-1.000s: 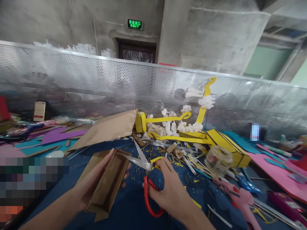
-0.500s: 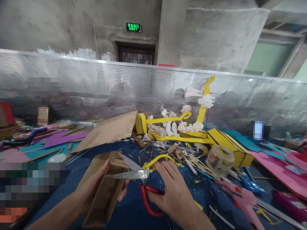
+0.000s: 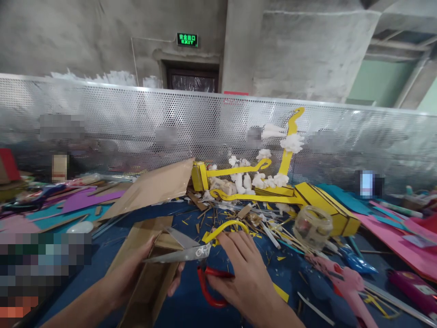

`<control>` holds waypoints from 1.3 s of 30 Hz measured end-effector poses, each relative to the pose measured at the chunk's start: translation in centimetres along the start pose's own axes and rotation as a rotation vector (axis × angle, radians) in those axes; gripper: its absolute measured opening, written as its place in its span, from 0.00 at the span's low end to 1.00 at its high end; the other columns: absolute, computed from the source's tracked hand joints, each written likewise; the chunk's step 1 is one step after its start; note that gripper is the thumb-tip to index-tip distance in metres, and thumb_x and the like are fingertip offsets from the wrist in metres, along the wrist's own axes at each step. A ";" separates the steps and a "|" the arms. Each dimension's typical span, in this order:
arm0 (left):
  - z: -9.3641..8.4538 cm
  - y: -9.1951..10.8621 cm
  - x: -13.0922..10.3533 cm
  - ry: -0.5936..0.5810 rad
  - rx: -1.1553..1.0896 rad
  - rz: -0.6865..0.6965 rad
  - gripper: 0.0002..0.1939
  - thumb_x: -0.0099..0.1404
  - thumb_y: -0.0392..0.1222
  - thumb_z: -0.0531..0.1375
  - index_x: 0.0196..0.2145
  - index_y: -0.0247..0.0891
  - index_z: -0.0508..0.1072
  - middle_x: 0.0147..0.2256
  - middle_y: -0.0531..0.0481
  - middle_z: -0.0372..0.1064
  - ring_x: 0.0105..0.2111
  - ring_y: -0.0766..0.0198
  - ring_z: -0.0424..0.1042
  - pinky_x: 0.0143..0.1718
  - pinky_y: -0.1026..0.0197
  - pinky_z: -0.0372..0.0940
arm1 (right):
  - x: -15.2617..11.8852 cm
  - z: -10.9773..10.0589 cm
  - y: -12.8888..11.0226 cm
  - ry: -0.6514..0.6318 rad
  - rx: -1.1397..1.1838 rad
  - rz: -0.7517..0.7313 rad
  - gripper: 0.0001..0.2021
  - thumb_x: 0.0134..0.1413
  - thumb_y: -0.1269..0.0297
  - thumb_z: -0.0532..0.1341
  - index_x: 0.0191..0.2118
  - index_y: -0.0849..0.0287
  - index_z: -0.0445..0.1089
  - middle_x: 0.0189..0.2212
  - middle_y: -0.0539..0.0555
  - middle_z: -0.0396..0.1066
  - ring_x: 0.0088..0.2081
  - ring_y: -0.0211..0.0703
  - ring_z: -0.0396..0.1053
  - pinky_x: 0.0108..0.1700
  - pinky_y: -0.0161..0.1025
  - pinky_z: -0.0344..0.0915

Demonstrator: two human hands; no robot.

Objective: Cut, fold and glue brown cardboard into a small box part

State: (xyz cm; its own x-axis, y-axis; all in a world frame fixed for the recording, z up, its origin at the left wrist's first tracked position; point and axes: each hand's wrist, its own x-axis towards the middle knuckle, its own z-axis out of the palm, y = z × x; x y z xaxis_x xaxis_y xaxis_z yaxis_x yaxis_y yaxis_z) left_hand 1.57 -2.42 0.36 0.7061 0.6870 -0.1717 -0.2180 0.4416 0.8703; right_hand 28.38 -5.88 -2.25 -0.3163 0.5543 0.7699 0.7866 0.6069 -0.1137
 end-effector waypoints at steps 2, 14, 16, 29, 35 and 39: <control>0.0 0.0 0.0 -0.006 0.005 -0.012 0.36 0.62 0.73 0.59 0.38 0.32 0.82 0.34 0.40 0.79 0.30 0.55 0.76 0.38 0.57 0.67 | -0.1 0.1 0.0 0.017 0.002 -0.016 0.28 0.51 0.69 0.65 0.60 0.58 0.63 0.49 0.63 0.76 0.50 0.62 0.74 0.52 0.56 0.74; -0.3 -0.3 0.2 -0.064 0.020 -0.023 0.39 0.62 0.75 0.56 0.37 0.30 0.82 0.26 0.42 0.77 0.27 0.57 0.74 0.34 0.61 0.65 | 0.5 -0.3 -0.3 0.047 0.066 -0.041 0.25 0.54 0.68 0.66 0.58 0.58 0.65 0.42 0.61 0.78 0.43 0.59 0.77 0.45 0.52 0.77; -0.3 -0.3 0.2 -0.064 -0.004 -0.017 0.37 0.63 0.73 0.57 0.37 0.31 0.82 0.28 0.42 0.78 0.28 0.57 0.75 0.34 0.61 0.65 | 0.6 -0.5 -0.4 0.049 0.072 -0.049 0.23 0.56 0.68 0.65 0.57 0.58 0.66 0.40 0.61 0.78 0.41 0.58 0.77 0.43 0.51 0.77; -1.6 -1.1 0.7 -0.166 -0.114 0.019 0.30 0.67 0.67 0.58 0.52 0.41 0.77 0.38 0.44 0.79 0.29 0.54 0.80 0.32 0.59 0.69 | 1.0 -1.5 -0.5 0.021 0.090 -0.079 0.22 0.72 0.51 0.54 0.49 0.65 0.75 0.34 0.62 0.79 0.33 0.51 0.79 0.34 0.41 0.77; -1.5 -0.7 0.5 -0.190 -0.055 -0.021 0.33 0.66 0.69 0.56 0.40 0.33 0.81 0.35 0.44 0.78 0.26 0.58 0.78 0.29 0.61 0.69 | 1.4 -2.0 -0.6 0.005 0.047 -0.121 0.27 0.74 0.50 0.47 0.46 0.65 0.77 0.29 0.60 0.80 0.27 0.47 0.78 0.30 0.37 0.75; -1.4 -0.6 0.5 -0.165 -0.013 -0.080 0.34 0.67 0.69 0.55 0.41 0.31 0.81 0.36 0.42 0.78 0.26 0.58 0.78 0.30 0.60 0.68 | 1.0 -1.6 -0.2 0.008 0.076 -0.116 0.24 0.74 0.51 0.49 0.46 0.63 0.77 0.27 0.57 0.79 0.25 0.45 0.77 0.28 0.36 0.74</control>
State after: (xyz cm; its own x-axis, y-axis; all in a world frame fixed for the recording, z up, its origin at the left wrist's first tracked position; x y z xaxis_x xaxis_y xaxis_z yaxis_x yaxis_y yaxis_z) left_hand 1.10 -1.51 -0.87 0.8219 0.5464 -0.1610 -0.1652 0.4993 0.8506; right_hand 28.76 -6.36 -0.51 -0.3982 0.4740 0.7854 0.7027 0.7079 -0.0710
